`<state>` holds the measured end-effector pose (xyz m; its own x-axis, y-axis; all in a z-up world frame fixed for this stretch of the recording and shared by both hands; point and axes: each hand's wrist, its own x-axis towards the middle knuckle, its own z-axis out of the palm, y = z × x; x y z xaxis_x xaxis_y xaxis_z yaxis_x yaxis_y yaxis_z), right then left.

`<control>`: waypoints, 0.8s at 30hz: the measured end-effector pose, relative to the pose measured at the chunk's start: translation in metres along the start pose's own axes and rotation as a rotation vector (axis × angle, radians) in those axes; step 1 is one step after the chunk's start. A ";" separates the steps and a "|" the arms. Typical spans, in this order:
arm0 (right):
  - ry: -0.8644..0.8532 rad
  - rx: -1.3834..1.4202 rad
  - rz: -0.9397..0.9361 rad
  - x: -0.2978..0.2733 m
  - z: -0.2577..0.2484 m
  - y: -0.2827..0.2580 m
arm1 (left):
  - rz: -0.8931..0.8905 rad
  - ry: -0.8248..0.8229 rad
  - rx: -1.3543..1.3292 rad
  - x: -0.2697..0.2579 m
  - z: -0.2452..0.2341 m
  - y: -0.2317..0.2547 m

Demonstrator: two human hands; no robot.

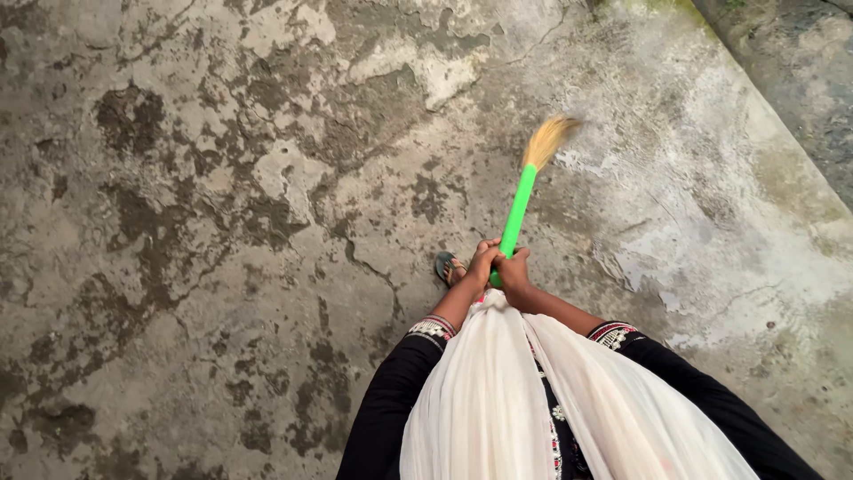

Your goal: The person sweeps an outdoor concrete floor using a broom with a green handle, moving dirt and debris toward the edge of the area.

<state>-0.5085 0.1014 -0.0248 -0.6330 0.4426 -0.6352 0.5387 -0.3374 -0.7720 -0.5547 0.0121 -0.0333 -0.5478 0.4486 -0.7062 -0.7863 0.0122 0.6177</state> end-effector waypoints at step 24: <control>-0.096 0.168 0.303 0.057 0.103 -0.056 | -0.078 0.093 0.162 0.046 -0.073 0.100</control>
<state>-0.6320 0.0601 -0.0206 -0.5117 0.2242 -0.8294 0.6165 -0.5765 -0.5362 -0.6794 -0.0313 -0.0295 -0.5172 0.3565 -0.7781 -0.7750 0.1907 0.6026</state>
